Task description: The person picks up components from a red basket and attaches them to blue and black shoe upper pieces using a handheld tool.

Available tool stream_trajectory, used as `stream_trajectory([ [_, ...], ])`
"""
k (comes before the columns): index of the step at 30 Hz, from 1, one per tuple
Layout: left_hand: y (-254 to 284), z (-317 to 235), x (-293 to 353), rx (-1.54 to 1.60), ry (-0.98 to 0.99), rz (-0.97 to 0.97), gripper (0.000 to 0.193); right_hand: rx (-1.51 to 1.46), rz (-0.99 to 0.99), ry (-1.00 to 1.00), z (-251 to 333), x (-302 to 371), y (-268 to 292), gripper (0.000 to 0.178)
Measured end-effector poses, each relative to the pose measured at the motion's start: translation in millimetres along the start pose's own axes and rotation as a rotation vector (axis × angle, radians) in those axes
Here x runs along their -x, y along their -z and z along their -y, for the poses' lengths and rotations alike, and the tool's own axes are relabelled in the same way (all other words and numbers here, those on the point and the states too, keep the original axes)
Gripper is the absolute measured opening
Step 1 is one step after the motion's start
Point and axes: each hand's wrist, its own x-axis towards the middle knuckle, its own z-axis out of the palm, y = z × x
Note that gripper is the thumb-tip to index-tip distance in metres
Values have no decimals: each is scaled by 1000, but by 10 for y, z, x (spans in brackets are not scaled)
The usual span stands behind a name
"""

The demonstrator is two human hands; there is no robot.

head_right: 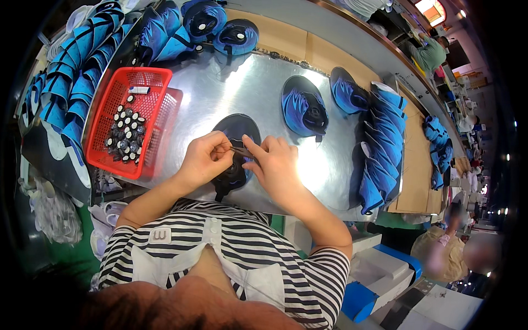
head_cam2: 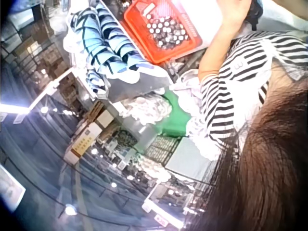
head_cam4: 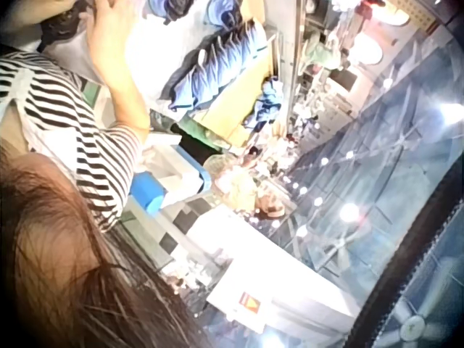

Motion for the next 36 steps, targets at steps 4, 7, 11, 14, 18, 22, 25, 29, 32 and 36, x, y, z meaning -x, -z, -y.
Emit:
stream_trajectory([
  [4,-14,31,-34,74,63,32,14,182,-59,13,12,-9,-36,33],
  [7,283,81,-129,932,382,300,17,194,-163,72,-474,-80,-202,12],
  [11,298,162,110,1084,402,306,17,118,-358,227,-668,-102,-400,12],
  [14,381,172,58,1056,356,200,17,-478,-409,-217,-556,-149,-569,9],
  [18,314,57,34,996,295,170,17,-602,-314,23,24,-162,-512,21],
  [22,305,35,28,1031,321,63,17,-590,-276,167,204,-245,-660,14],
  [25,338,332,-6,813,219,106,15,-1389,-157,-380,118,-212,-448,13],
  [29,215,51,-8,418,235,162,15,-1064,-334,-453,-42,-216,-352,11],
  [32,305,122,-37,412,259,82,15,-211,-609,185,-154,-81,-33,27],
  [36,224,19,-24,633,253,286,14,-162,-346,236,-114,-177,-234,23],
])
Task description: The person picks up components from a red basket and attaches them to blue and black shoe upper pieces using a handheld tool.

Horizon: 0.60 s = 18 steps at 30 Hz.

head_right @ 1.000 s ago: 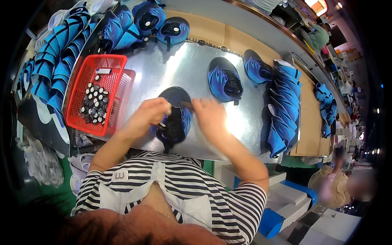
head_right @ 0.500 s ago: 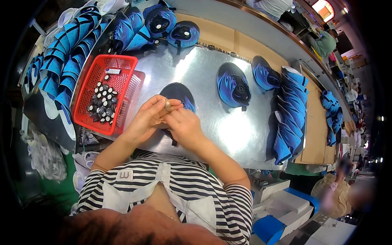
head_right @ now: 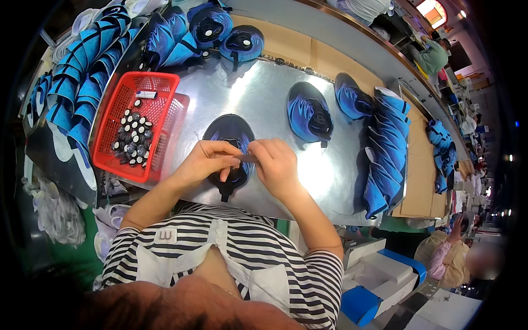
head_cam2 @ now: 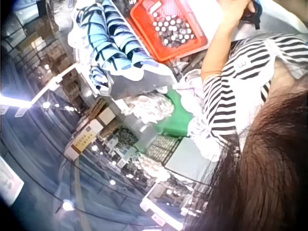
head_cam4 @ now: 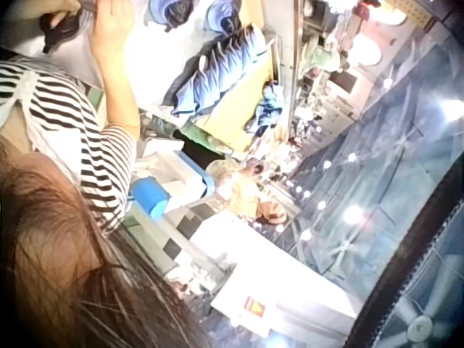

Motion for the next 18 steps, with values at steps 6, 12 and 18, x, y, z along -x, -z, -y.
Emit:
stream_trajectory([
  [6,87,88,31,93,35,-112,13,-1040,70,-684,106,151,-136,6],
  [12,114,122,-18,21,-42,-154,10,-599,0,-529,187,131,-127,13],
  [18,97,96,-38,-43,25,-126,9,-139,458,-202,57,70,178,36],
])
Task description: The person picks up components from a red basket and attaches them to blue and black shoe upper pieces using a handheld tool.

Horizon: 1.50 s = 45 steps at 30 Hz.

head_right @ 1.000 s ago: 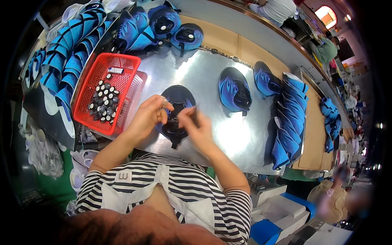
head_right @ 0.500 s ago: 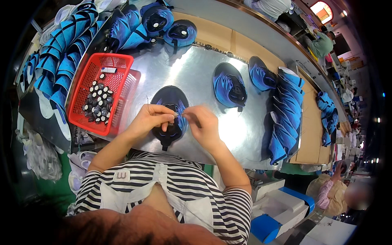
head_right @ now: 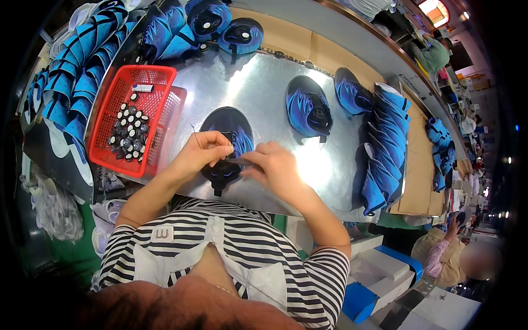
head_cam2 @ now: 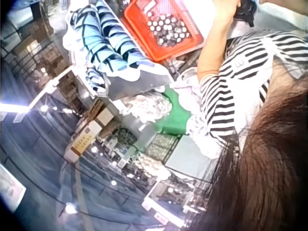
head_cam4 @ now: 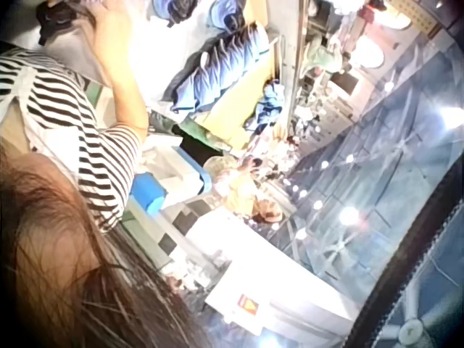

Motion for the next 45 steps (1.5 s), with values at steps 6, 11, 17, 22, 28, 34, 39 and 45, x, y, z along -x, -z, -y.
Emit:
stream_trajectory([
  [6,-115,153,3,-357,-284,-176,12,-203,-100,-210,19,-5,-90,49],
  [11,-205,25,94,-585,-404,-200,12,-97,-94,-199,48,-7,-81,51],
  [17,-36,-126,118,-54,-49,59,16,146,-339,-79,-265,7,-99,31],
  [22,85,-469,469,-90,39,33,12,414,-403,178,-623,101,19,25],
  [28,222,-1098,175,-1094,-970,-460,2,562,-658,-7,-1515,9,765,28],
  [34,1285,-1837,-732,-1532,-1411,-1005,7,741,-461,-472,-3016,610,1094,38],
  [39,809,-1327,-1135,-1929,-893,-747,56,612,-421,-398,-2659,399,834,23],
  [45,-373,227,-822,-1554,-590,311,97,429,-330,-299,-1127,-20,59,22],
])
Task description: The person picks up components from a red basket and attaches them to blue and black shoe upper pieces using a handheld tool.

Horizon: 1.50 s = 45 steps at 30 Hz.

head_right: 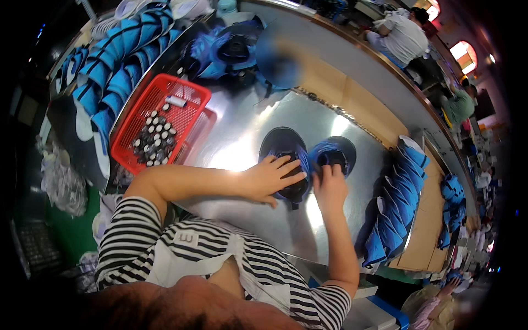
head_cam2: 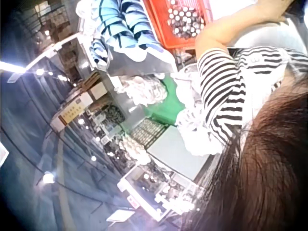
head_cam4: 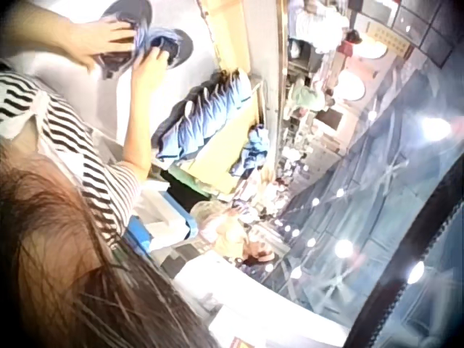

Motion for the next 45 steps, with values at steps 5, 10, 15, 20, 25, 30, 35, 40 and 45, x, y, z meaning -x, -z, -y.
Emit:
stream_trajectory([
  [5,235,248,660,28,-103,25,89,-244,34,-31,194,283,147,25],
  [10,935,351,1354,196,37,-15,64,-443,-117,-150,440,352,426,41],
  [15,1034,1291,2108,-167,768,-289,15,-284,-39,455,827,333,406,52],
  [20,865,2076,2183,-235,949,-314,23,-237,202,835,1215,148,112,43],
  [25,736,2375,2194,-409,885,-159,21,-210,184,808,1170,94,-53,32],
  [30,1032,1836,2029,-298,675,-542,25,-1399,138,-91,1330,165,-24,9],
  [35,1047,451,1452,1153,593,-725,24,-1658,53,-274,1461,43,144,6],
  [40,790,8,1050,1690,474,-625,29,-1531,28,-310,1412,165,231,10],
  [45,673,-115,897,1887,447,-621,28,-1527,92,-333,1340,274,243,8],
])
